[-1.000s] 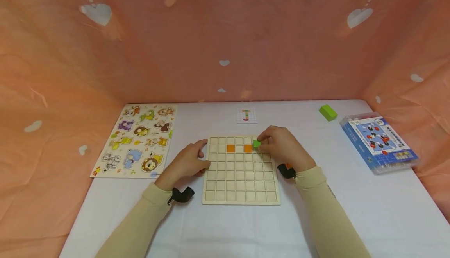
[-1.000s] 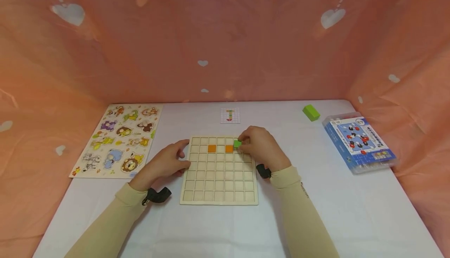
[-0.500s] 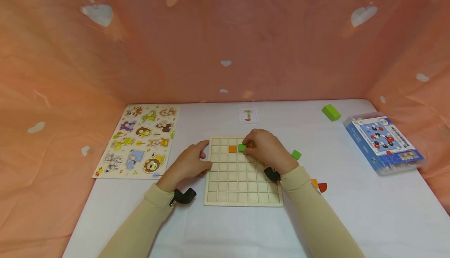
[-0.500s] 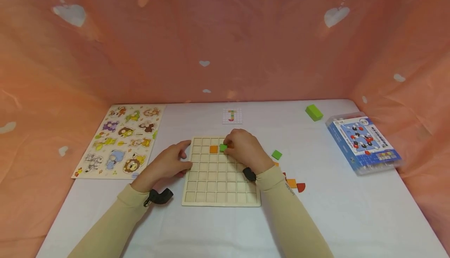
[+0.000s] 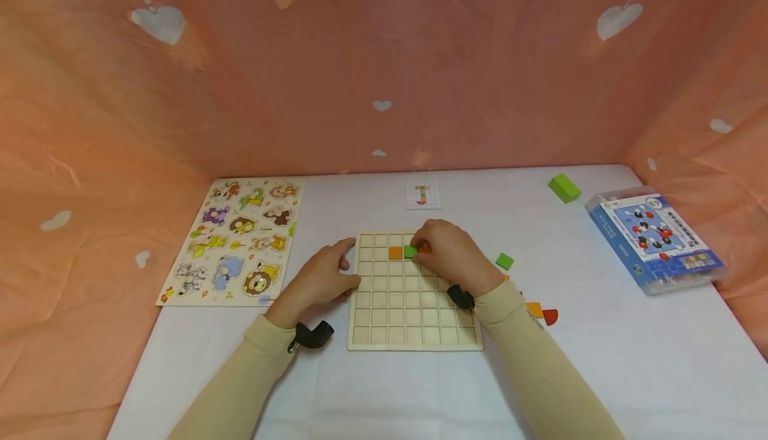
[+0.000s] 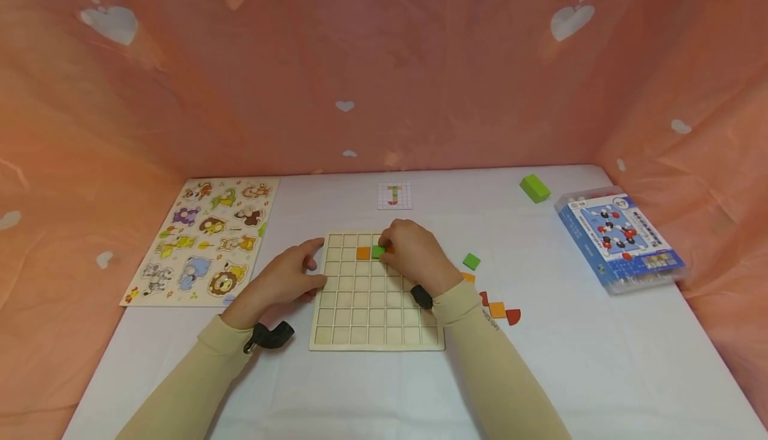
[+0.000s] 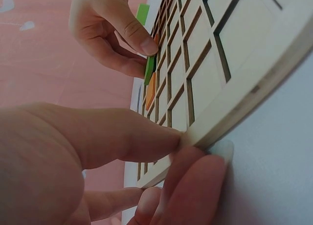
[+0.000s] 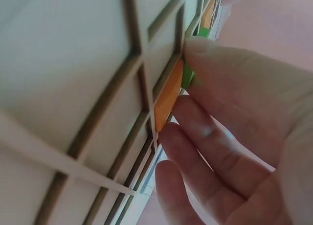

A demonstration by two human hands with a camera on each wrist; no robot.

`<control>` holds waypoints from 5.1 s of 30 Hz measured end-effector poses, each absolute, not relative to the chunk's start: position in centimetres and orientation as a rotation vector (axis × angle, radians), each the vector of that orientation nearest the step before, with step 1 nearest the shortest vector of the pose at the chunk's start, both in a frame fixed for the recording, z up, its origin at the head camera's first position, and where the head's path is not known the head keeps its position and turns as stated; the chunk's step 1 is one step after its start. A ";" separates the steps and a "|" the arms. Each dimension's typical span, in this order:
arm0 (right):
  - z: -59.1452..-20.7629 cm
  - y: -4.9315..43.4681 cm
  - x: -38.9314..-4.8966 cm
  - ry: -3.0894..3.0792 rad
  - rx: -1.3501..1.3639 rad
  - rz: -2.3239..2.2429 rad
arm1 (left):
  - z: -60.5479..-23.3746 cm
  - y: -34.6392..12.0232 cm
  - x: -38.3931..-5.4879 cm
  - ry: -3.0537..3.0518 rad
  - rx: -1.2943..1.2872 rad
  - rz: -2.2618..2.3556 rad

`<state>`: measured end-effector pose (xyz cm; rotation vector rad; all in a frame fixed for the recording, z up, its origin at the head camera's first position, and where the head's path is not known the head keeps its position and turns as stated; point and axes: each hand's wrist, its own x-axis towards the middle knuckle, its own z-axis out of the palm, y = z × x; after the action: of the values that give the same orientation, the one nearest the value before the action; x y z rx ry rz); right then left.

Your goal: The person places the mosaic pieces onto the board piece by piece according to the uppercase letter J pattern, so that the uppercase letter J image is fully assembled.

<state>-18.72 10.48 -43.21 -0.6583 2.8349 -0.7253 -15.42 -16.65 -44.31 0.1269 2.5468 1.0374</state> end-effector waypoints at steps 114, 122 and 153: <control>-42.8 22.6 -12.8 2.942 -0.458 -0.634 | -44.4 -16.8 -15.5 2.518 0.148 1.058; -42.2 18.1 -14.9 2.914 -0.514 -0.704 | -44.2 -16.8 -15.6 2.514 0.146 1.061; -43.1 10.6 -15.7 2.892 -0.746 -0.641 | -44.2 -16.5 -15.6 2.545 0.165 1.011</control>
<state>-15.73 10.62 -43.05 -0.7464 2.8922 -0.6410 -15.64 -16.48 -44.15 0.1652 2.5454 1.0111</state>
